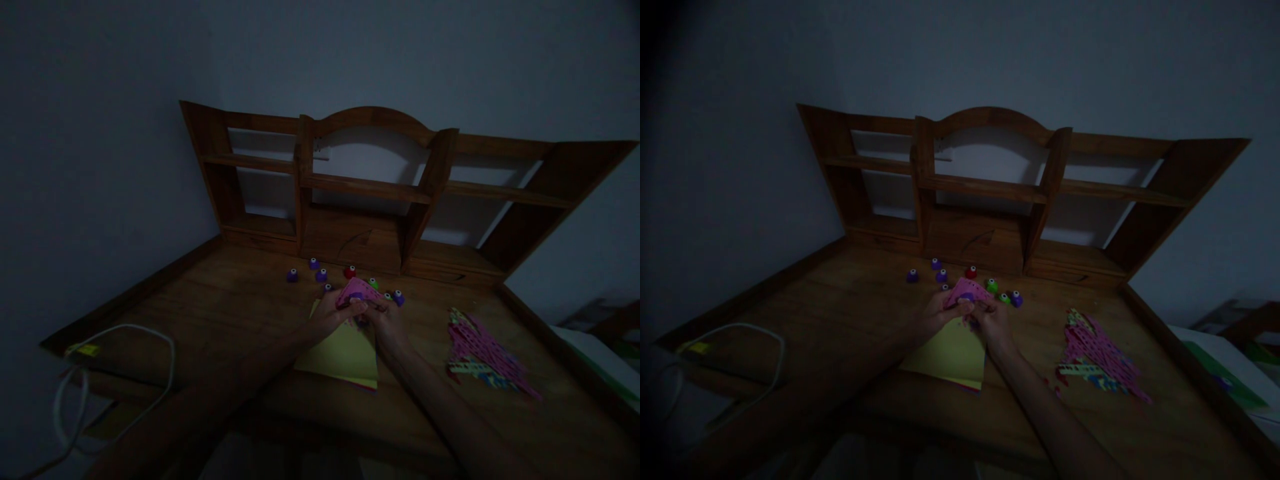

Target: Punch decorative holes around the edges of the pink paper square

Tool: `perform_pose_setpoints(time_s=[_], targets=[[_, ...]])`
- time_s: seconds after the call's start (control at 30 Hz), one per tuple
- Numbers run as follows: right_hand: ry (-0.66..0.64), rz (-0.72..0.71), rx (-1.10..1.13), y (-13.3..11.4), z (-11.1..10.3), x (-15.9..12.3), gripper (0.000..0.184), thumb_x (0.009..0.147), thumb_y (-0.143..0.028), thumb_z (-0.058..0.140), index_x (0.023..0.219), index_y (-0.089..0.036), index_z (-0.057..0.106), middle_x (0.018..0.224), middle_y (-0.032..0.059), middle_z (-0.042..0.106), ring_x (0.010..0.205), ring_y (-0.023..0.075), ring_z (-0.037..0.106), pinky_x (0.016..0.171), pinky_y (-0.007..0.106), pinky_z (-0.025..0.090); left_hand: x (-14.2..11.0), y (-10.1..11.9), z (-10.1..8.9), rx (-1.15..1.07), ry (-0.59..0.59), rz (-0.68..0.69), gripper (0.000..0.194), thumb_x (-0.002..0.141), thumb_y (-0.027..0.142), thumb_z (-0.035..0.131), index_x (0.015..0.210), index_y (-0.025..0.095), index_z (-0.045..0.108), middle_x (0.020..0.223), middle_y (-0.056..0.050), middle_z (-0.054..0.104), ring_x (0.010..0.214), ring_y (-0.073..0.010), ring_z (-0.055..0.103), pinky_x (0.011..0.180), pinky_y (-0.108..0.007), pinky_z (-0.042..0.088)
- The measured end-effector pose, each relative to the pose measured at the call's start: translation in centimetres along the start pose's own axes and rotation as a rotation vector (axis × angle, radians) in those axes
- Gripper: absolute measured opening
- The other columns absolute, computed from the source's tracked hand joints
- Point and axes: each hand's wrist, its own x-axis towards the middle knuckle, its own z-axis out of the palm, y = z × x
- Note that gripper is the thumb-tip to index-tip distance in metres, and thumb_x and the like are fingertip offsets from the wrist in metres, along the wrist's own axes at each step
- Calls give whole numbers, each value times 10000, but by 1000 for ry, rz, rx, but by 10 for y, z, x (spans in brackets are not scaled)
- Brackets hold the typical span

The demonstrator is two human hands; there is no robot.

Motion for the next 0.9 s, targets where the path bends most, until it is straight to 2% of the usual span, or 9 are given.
perform_pose_setpoints(time_s=[0.17, 0.23, 0.33, 0.47, 0.53, 0.63, 0.73, 0.8, 0.9], targets=[[-138, 11, -16, -8, -8, 2, 245, 756, -382, 790, 683, -160, 715, 592, 29, 645, 505, 146, 541, 482, 241, 405, 4, -2, -3, -29, -128, -18, 381, 701, 456, 789, 813, 119, 650, 714, -30, 630, 667, -148, 575, 642, -246, 440], [-152, 29, -10, -14, -9, 1, 247, 757, -383, 798, 698, -159, 712, 617, 36, 660, 512, 147, 559, 485, 238, 415, 9, -6, -7, -98, -137, -41, 408, 724, 502, 760, 825, 119, 664, 720, -40, 639, 659, -153, 586, 645, -258, 456], [-196, 51, 13, -18, -8, 1, 238, 732, -359, 834, 824, -168, 727, 731, 50, 699, 577, 157, 606, 521, 237, 445, 15, -14, -14, -211, -59, -92, 466, 800, 580, 652, 885, 123, 691, 790, -67, 676, 665, -166, 614, 649, -280, 483], [-283, 64, 6, -12, -9, 3, 242, 746, -356, 831, 853, -169, 720, 728, 46, 691, 613, 159, 620, 546, 237, 450, 18, -15, -21, -130, 62, -143, 421, 800, 543, 674, 843, 126, 717, 757, -66, 702, 604, -161, 622, 580, -259, 473], [-284, 77, 13, -10, -10, 5, 270, 764, -370, 816, 930, -178, 724, 729, 40, 689, 599, 158, 616, 551, 247, 456, 18, -10, -22, -176, 112, -154, 428, 795, 546, 678, 863, 126, 725, 762, -75, 718, 597, -172, 639, 570, -266, 485], [-277, 85, 34, -10, -11, 6, 356, 775, -381, 804, 1060, -187, 715, 744, 38, 690, 573, 153, 606, 550, 257, 463, 16, 3, -22, -283, 168, -141, 463, 801, 545, 673, 965, 115, 725, 848, -108, 743, 691, -221, 692, 636, -308, 535], [-262, 81, 74, -13, -12, 7, 356, 793, -373, 788, 1090, -194, 707, 755, 35, 685, 571, 143, 599, 545, 246, 452, 15, 13, -22, -370, 127, -103, 494, 835, 541, 636, 1061, 107, 707, 971, -139, 742, 853, -261, 713, 753, -346, 561], [-244, 99, 126, -15, -12, 8, 342, 803, -376, 776, 1086, -199, 701, 831, 50, 697, 575, 135, 596, 547, 244, 451, 15, 16, -22, -416, 99, -90, 510, 862, 547, 598, 1093, 104, 698, 1061, -155, 726, 958, -266, 700, 826, -342, 557], [-187, 132, 195, -13, -14, 10, 344, 786, -385, 788, 1062, -204, 690, 892, 62, 702, 580, 133, 593, 550, 249, 456, 18, 16, -23, -445, 81, -107, 542, 884, 568, 551, 1088, 88, 700, 1123, -172, 706, 1014, -263, 686, 862, -324, 552]])
